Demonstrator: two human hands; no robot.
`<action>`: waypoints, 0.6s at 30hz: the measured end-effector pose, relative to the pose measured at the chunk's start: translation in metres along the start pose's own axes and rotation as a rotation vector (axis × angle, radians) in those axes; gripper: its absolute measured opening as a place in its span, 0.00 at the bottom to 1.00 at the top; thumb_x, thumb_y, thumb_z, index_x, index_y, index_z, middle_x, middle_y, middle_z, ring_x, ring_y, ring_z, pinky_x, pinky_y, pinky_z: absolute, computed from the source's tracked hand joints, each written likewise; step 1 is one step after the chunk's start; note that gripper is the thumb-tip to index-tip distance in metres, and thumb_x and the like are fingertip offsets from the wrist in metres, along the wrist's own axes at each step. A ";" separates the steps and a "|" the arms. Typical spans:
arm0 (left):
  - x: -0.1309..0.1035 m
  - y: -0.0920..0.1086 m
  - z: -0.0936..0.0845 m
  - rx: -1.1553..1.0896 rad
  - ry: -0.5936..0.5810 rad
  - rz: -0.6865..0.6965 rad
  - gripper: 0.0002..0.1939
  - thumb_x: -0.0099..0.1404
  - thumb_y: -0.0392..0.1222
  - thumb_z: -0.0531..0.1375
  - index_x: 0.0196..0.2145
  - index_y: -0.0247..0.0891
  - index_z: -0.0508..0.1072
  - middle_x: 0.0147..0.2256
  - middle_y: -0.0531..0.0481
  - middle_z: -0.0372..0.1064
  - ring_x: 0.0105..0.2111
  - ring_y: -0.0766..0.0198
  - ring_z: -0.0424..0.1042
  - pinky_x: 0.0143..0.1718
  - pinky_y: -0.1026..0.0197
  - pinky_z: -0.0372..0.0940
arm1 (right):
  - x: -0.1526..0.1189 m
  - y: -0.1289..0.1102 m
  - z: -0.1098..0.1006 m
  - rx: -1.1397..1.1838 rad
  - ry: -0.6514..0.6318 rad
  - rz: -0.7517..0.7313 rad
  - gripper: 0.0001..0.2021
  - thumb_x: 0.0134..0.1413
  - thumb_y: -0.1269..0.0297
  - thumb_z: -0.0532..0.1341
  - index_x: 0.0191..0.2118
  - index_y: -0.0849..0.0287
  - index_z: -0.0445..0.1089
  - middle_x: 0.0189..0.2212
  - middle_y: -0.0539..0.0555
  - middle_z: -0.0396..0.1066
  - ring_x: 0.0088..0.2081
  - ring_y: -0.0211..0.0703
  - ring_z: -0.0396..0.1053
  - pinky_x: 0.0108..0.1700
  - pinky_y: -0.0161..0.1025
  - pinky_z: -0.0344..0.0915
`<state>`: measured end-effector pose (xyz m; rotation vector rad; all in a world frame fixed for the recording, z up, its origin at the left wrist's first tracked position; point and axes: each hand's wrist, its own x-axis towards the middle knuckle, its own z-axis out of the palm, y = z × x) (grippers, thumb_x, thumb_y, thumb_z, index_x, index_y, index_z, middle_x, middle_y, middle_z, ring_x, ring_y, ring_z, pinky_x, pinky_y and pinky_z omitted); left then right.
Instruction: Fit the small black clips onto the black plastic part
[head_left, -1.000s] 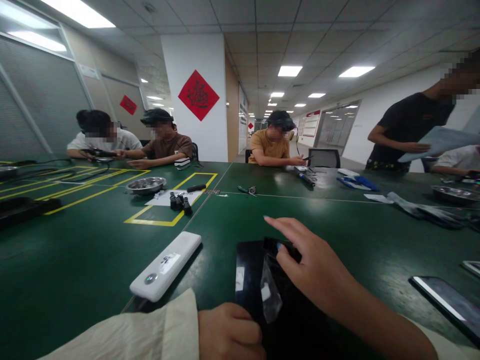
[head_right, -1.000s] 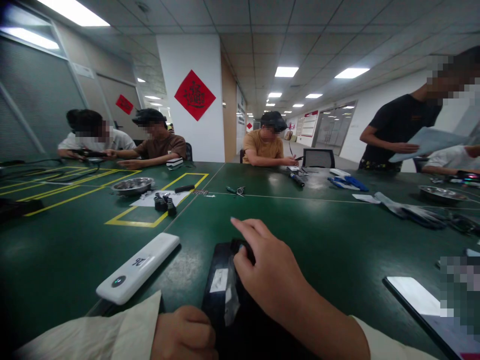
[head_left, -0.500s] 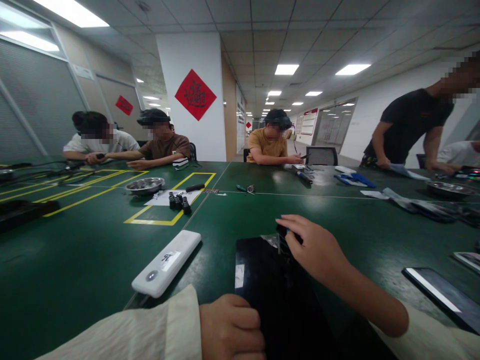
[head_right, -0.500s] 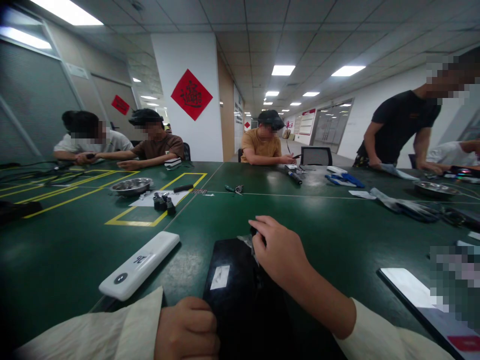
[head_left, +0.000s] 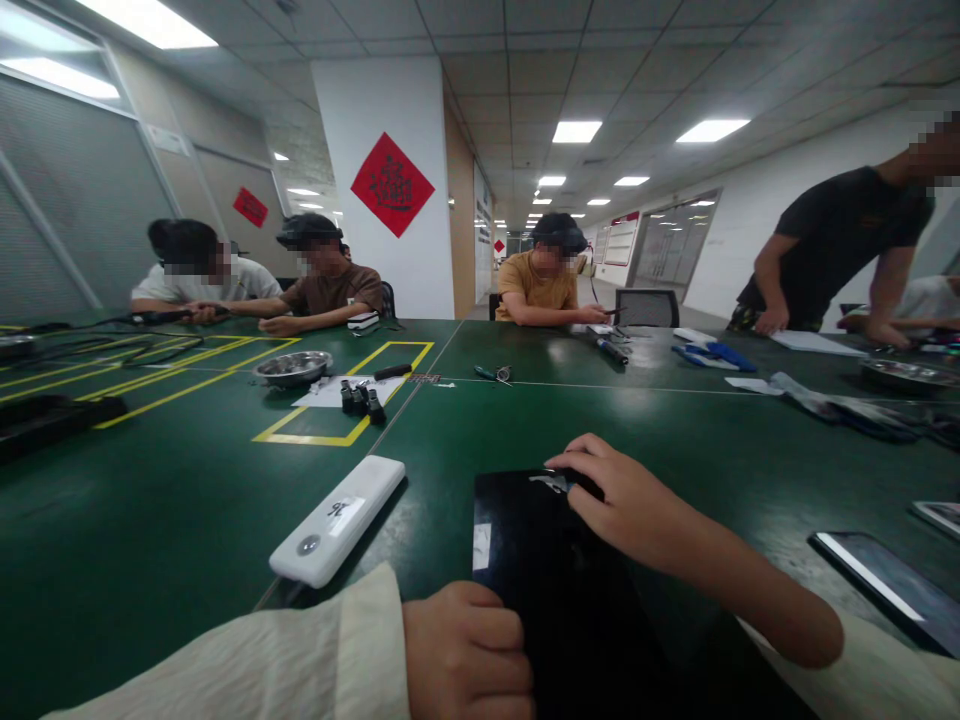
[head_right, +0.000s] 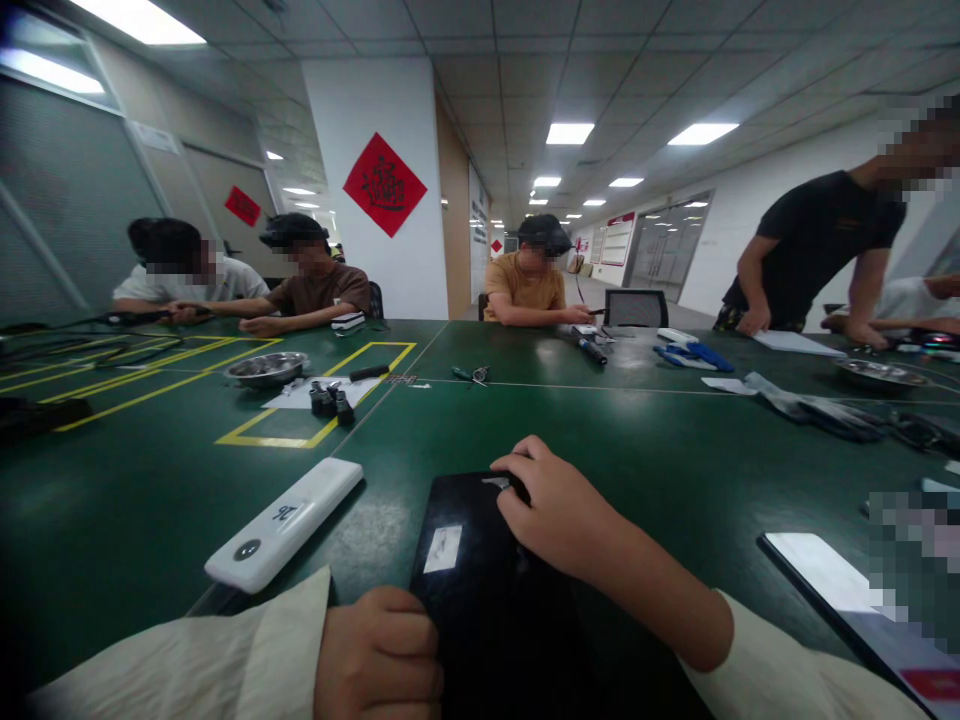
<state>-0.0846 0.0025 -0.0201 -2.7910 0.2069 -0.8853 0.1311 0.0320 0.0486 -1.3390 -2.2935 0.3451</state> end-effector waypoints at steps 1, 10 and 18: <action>-0.001 0.000 0.000 0.002 -0.004 -0.002 0.12 0.61 0.32 0.51 0.20 0.37 0.60 0.17 0.56 0.55 0.20 0.66 0.57 0.18 0.60 0.45 | 0.001 0.002 -0.002 0.032 -0.011 -0.021 0.16 0.50 0.72 0.52 0.44 0.62 0.69 0.42 0.57 0.64 0.41 0.41 0.66 0.47 0.41 0.61; -0.017 0.005 0.007 -0.014 -0.054 -0.037 0.07 0.61 0.34 0.57 0.25 0.40 0.63 0.34 0.59 0.72 0.30 0.69 0.66 0.27 0.64 0.57 | -0.004 -0.012 0.000 0.079 -0.073 -0.164 0.15 0.46 0.75 0.54 0.41 0.59 0.68 0.41 0.54 0.61 0.38 0.38 0.64 0.44 0.40 0.61; 0.000 -0.001 0.000 0.027 0.153 -0.013 0.09 0.65 0.34 0.51 0.30 0.37 0.70 0.31 0.56 0.72 0.28 0.68 0.66 0.26 0.61 0.58 | -0.008 -0.008 -0.010 0.095 -0.189 -0.219 0.16 0.45 0.72 0.57 0.44 0.58 0.66 0.43 0.53 0.59 0.39 0.37 0.63 0.45 0.38 0.61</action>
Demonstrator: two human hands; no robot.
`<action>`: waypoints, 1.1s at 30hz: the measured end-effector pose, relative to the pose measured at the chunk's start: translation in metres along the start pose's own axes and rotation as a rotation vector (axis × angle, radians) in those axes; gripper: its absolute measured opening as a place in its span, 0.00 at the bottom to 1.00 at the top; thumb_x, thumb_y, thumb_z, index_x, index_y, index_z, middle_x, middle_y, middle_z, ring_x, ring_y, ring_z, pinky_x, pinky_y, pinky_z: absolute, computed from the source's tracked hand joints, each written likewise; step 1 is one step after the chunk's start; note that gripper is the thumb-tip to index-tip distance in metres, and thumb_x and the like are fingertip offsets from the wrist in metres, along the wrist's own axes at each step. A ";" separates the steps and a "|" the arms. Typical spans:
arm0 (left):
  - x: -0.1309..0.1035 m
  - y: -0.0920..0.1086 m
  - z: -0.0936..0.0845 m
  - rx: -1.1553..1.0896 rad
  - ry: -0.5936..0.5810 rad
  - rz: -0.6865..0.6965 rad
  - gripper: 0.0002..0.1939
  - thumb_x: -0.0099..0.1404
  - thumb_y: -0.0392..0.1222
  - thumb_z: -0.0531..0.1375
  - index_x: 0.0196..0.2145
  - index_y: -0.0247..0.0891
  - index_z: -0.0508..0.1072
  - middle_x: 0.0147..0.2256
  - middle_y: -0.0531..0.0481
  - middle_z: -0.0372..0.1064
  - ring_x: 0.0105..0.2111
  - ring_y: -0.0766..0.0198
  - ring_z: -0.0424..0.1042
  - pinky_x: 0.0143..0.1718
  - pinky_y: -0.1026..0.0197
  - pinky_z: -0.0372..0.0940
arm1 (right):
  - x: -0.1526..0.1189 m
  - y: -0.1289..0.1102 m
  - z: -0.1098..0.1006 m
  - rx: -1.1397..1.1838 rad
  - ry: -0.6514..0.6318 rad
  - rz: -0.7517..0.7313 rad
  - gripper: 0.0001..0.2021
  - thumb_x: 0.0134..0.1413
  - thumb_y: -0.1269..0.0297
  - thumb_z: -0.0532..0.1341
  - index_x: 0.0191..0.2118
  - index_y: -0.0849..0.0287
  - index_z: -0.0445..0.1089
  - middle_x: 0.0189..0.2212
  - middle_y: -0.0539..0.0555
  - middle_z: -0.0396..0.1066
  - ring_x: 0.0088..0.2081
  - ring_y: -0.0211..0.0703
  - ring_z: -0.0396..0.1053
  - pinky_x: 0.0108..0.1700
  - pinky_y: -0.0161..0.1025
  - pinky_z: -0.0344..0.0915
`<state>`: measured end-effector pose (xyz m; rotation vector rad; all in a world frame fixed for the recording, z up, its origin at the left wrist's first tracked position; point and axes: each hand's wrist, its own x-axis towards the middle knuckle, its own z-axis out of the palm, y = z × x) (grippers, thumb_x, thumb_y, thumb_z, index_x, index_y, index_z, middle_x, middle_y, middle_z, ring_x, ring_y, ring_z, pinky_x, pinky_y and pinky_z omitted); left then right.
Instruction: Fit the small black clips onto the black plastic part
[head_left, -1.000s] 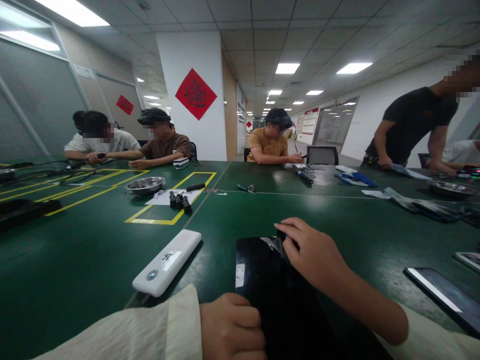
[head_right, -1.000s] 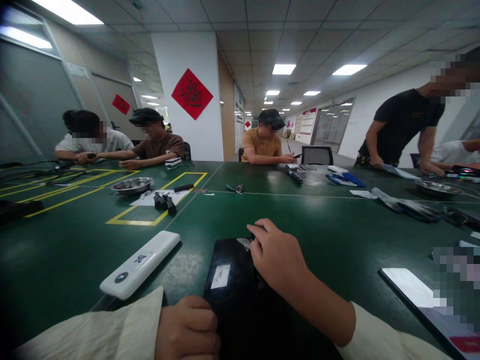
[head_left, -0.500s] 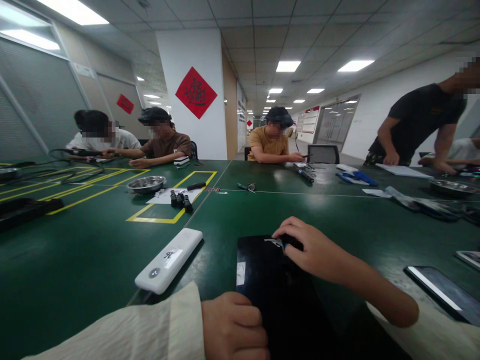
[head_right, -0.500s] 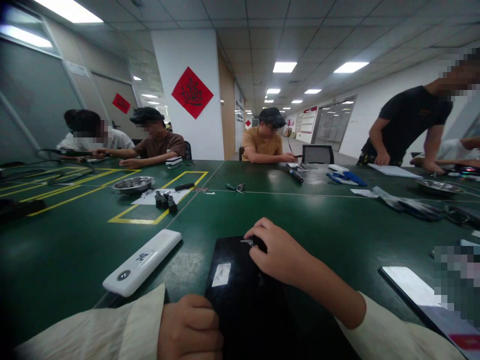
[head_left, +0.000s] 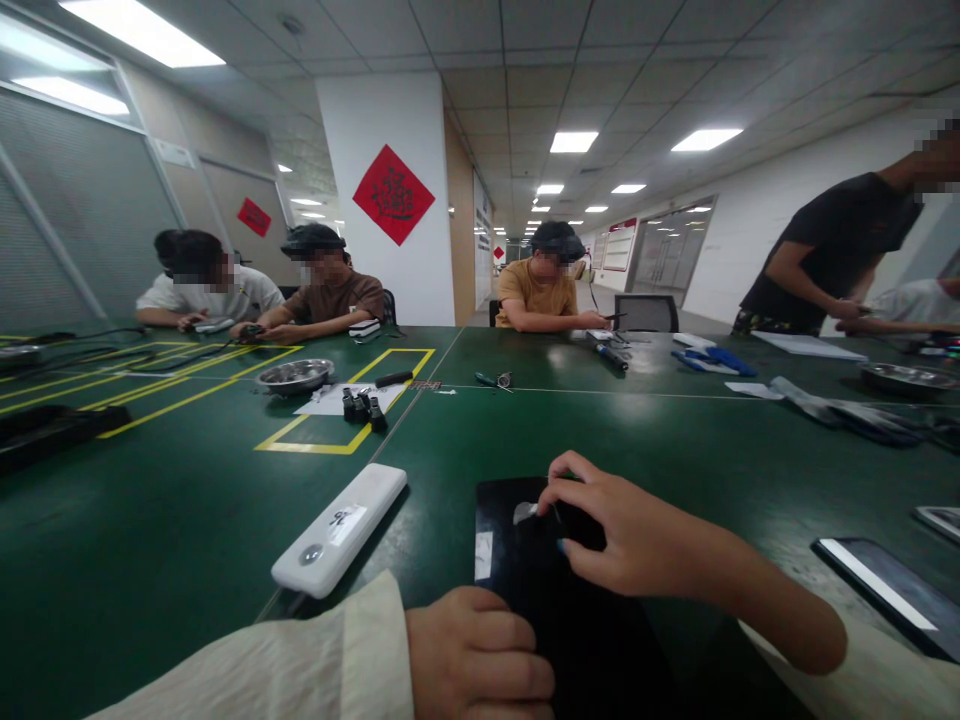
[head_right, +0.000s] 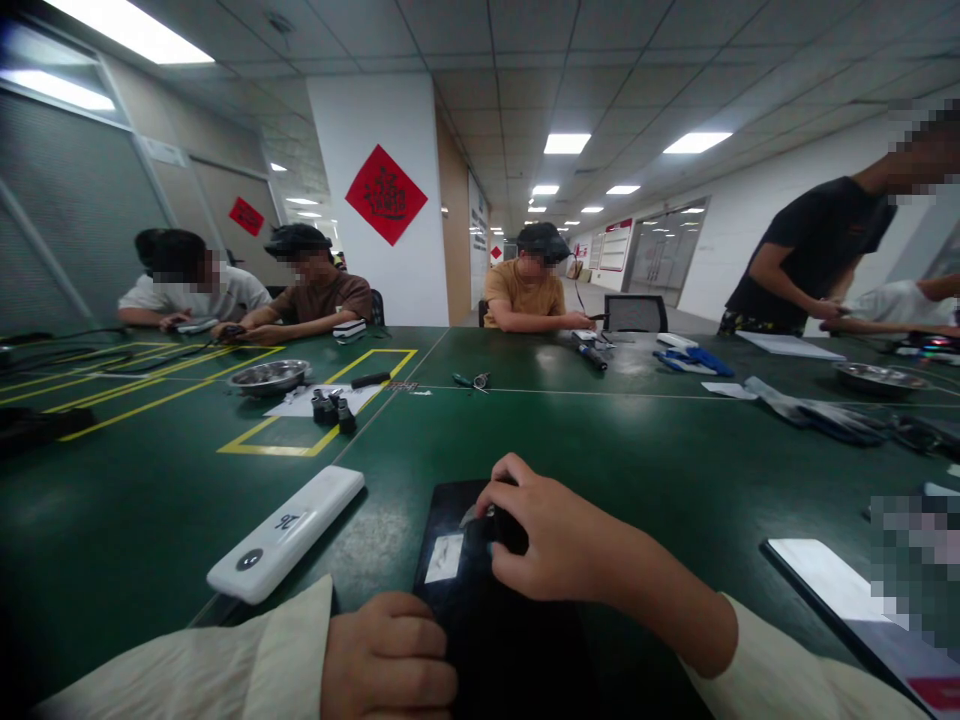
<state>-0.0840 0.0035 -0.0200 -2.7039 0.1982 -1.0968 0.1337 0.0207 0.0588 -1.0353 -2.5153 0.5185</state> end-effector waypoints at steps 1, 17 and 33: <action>-0.001 0.001 0.000 0.001 -0.003 -0.006 0.09 0.65 0.34 0.51 0.31 0.37 0.70 0.31 0.56 0.72 0.28 0.68 0.66 0.26 0.61 0.58 | -0.001 0.000 -0.002 0.009 -0.032 -0.002 0.17 0.46 0.71 0.58 0.45 0.57 0.65 0.43 0.53 0.59 0.39 0.38 0.63 0.45 0.38 0.61; -0.006 0.002 0.002 -0.059 0.028 -0.062 0.10 0.67 0.35 0.49 0.32 0.41 0.68 0.30 0.57 0.71 0.30 0.69 0.67 0.29 0.64 0.60 | 0.000 0.010 -0.005 0.041 -0.104 0.118 0.18 0.49 0.70 0.55 0.48 0.56 0.64 0.40 0.52 0.61 0.40 0.39 0.64 0.46 0.38 0.61; -0.032 0.008 0.012 -0.030 -0.250 -0.097 0.04 0.61 0.40 0.58 0.29 0.42 0.67 0.33 0.57 0.71 0.31 0.70 0.68 0.33 0.66 0.63 | 0.002 0.005 0.002 0.074 -0.133 0.123 0.18 0.52 0.62 0.57 0.50 0.54 0.60 0.43 0.52 0.59 0.40 0.38 0.64 0.46 0.38 0.59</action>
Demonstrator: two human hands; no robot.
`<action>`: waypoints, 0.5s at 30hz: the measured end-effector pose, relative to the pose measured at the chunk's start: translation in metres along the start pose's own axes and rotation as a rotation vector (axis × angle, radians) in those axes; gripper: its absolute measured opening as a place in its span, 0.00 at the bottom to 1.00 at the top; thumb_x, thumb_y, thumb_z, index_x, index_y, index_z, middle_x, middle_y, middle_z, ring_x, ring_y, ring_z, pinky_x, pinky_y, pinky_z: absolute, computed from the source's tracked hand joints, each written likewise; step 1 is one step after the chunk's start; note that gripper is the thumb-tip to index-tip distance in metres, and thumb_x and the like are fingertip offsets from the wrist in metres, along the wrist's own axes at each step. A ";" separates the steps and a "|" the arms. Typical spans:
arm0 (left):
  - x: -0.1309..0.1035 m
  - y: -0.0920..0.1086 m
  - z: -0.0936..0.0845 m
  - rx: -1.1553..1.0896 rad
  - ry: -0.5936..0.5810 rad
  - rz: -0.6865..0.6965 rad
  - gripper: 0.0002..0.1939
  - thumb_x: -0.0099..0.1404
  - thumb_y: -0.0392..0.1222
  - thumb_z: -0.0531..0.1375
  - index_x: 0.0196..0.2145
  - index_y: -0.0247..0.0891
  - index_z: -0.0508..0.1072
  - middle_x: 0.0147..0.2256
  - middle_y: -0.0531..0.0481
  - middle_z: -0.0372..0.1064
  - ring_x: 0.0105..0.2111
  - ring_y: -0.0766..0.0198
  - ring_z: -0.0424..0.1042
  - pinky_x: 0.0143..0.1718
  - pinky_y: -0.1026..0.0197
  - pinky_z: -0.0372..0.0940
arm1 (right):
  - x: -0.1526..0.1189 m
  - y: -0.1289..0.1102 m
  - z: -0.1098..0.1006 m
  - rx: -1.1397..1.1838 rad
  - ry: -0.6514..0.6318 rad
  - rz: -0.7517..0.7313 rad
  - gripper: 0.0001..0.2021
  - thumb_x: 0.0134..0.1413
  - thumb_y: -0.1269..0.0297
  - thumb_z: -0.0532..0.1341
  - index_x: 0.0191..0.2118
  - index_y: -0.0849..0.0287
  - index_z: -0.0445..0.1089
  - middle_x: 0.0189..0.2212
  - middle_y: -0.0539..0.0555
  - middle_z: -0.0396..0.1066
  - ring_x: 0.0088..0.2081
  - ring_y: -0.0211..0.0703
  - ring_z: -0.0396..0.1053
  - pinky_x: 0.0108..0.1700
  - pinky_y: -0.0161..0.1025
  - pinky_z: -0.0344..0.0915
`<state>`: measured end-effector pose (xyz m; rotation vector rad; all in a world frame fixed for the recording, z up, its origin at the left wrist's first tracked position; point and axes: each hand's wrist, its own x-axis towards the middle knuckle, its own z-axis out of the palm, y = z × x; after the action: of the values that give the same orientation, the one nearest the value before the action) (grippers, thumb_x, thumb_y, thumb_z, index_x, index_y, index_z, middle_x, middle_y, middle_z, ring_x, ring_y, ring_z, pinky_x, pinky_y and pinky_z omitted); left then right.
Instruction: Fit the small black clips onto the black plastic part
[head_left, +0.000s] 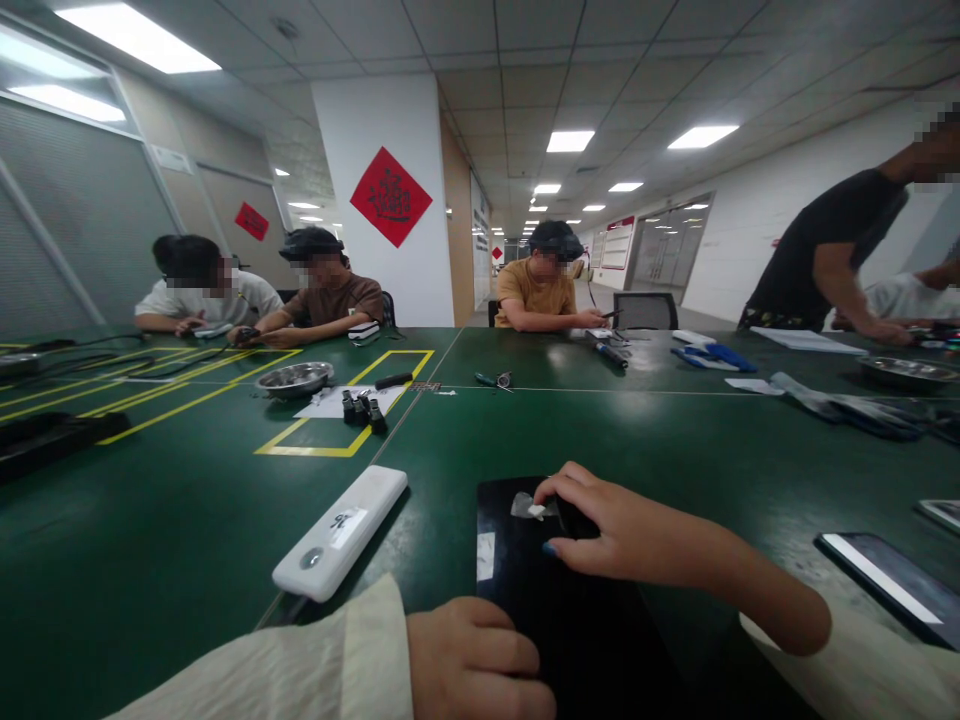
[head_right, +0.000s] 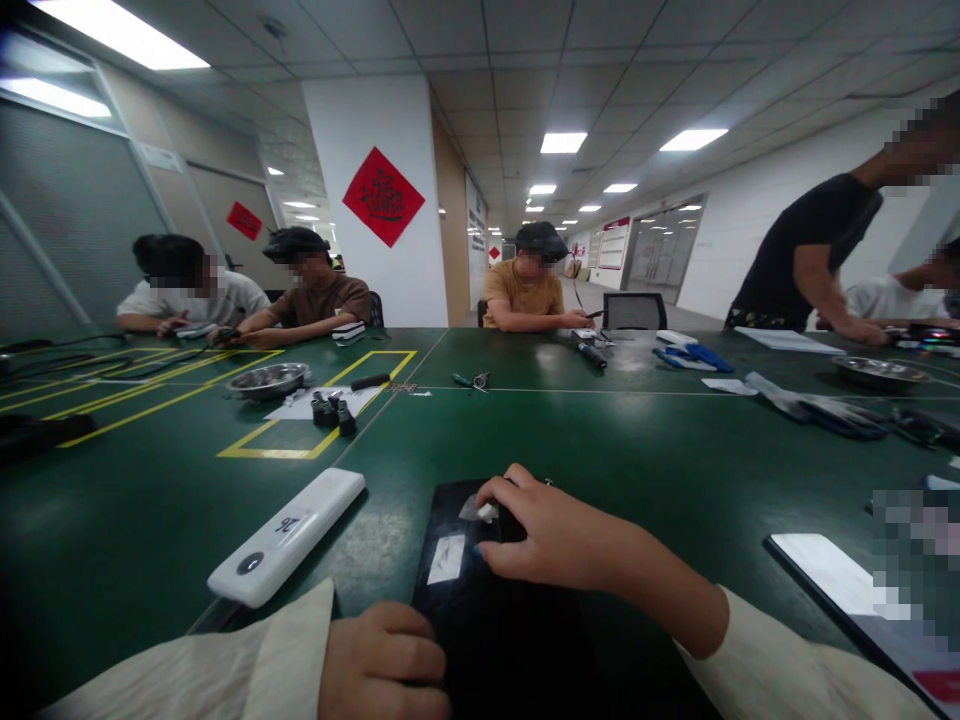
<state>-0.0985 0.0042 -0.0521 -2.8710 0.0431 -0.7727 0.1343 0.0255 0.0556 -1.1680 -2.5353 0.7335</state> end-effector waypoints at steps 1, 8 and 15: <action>-0.003 0.001 0.002 -0.001 -0.026 -0.019 0.05 0.62 0.41 0.58 0.28 0.42 0.67 0.33 0.56 0.71 0.31 0.70 0.68 0.33 0.66 0.63 | 0.001 0.001 0.000 0.008 -0.013 0.003 0.18 0.52 0.61 0.57 0.50 0.53 0.60 0.44 0.52 0.59 0.40 0.39 0.64 0.45 0.39 0.59; -0.003 0.001 0.003 -0.027 -0.090 -0.047 0.08 0.64 0.43 0.56 0.27 0.42 0.66 0.32 0.57 0.71 0.32 0.70 0.68 0.33 0.68 0.65 | -0.002 0.011 0.014 0.099 0.090 -0.035 0.18 0.54 0.61 0.57 0.51 0.53 0.57 0.45 0.52 0.58 0.44 0.40 0.62 0.49 0.39 0.57; 0.003 -0.001 0.000 -0.076 0.005 -0.001 0.09 0.64 0.42 0.54 0.26 0.43 0.65 0.30 0.56 0.71 0.28 0.69 0.68 0.28 0.66 0.63 | -0.004 0.024 0.046 0.194 0.405 -0.158 0.14 0.59 0.54 0.49 0.46 0.56 0.56 0.41 0.53 0.60 0.40 0.41 0.60 0.43 0.39 0.58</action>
<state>-0.0964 0.0051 -0.0503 -2.9400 0.0736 -0.7954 0.1319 0.0202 0.0036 -0.9301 -2.1385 0.6143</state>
